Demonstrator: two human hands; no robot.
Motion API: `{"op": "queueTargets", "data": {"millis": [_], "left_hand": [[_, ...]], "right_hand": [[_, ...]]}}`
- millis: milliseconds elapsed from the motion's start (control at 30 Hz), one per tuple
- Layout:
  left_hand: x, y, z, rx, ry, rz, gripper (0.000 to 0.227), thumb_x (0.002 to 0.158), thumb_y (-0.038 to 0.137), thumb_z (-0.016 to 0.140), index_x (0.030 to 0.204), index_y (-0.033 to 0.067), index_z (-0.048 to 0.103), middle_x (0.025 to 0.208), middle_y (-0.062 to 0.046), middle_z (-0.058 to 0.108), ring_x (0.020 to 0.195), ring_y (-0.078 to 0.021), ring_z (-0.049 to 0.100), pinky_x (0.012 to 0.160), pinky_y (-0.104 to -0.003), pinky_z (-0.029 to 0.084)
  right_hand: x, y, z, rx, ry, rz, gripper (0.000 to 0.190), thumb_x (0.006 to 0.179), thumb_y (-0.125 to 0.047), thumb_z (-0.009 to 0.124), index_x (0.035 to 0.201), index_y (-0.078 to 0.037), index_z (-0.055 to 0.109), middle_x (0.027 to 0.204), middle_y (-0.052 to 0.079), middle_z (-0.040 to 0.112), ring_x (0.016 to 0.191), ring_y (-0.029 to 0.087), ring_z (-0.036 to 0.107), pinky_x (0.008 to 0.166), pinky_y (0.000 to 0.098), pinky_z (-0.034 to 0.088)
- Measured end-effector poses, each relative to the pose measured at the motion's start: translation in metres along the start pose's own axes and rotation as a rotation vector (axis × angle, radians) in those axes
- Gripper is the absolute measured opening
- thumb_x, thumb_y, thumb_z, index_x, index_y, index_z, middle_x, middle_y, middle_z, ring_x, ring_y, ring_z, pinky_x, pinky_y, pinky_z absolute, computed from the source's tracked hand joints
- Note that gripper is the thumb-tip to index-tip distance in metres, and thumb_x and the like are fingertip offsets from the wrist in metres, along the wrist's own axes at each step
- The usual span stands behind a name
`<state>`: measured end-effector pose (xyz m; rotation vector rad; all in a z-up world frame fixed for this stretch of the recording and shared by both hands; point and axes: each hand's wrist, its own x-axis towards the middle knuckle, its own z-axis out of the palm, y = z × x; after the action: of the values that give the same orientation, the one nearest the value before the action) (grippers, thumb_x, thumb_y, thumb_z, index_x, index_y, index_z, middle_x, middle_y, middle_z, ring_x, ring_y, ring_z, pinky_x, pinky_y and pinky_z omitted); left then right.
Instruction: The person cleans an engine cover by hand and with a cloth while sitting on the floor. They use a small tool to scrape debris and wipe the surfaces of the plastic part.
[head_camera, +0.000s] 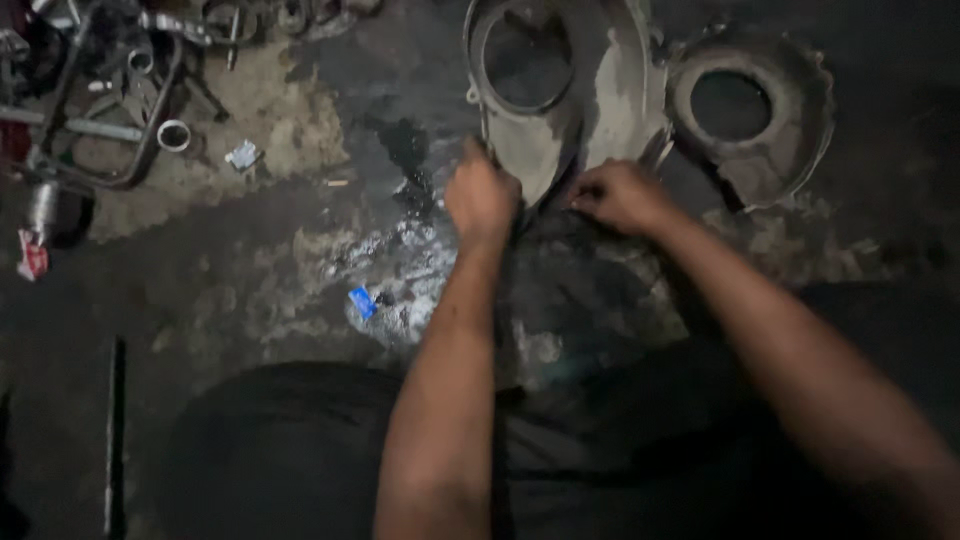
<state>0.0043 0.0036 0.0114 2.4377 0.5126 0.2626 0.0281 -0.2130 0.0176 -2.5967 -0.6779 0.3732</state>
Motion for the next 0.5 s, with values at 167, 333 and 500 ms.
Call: {"op": "queueTargets", "data": {"millis": [167, 333, 500], "left_hand": [[-0.006, -0.005, 0.002, -0.050, 0.021, 0.023, 0.036, 0.083, 0.011, 0.058, 0.119, 0.0039, 0.056, 0.096, -0.025, 0.074, 0.091, -0.0467, 0.071, 0.084, -0.058, 0.054], [-0.009, 0.001, -0.007, -0.033, 0.051, 0.042, 0.047, 0.078, 0.010, 0.061, 0.125, 0.0022, 0.054, 0.093, -0.025, 0.074, 0.090, -0.0463, 0.070, 0.083, -0.056, 0.053], [-0.008, 0.004, -0.009, -0.012, 0.014, 0.007, 0.042, 0.082, 0.010, 0.062, 0.123, 0.0030, 0.056, 0.096, -0.024, 0.075, 0.093, -0.0452, 0.071, 0.086, -0.055, 0.054]], "right_hand": [[-0.003, 0.004, -0.006, 0.168, -0.102, -0.213, 0.017, 0.086, -0.016, 0.076, 0.102, -0.012, 0.081, 0.101, 0.010, 0.080, 0.093, 0.025, 0.074, 0.099, 0.0410, 0.050], [-0.004, -0.008, -0.011, 0.176, -0.109, -0.071, 0.020, 0.087, -0.017, 0.075, 0.107, -0.013, 0.080, 0.103, 0.009, 0.079, 0.095, 0.023, 0.075, 0.089, 0.0387, 0.057], [-0.006, -0.013, -0.014, 0.178, -0.103, -0.093, 0.021, 0.087, -0.017, 0.076, 0.107, -0.013, 0.079, 0.102, 0.009, 0.079, 0.095, 0.023, 0.075, 0.089, 0.0384, 0.056]]}}
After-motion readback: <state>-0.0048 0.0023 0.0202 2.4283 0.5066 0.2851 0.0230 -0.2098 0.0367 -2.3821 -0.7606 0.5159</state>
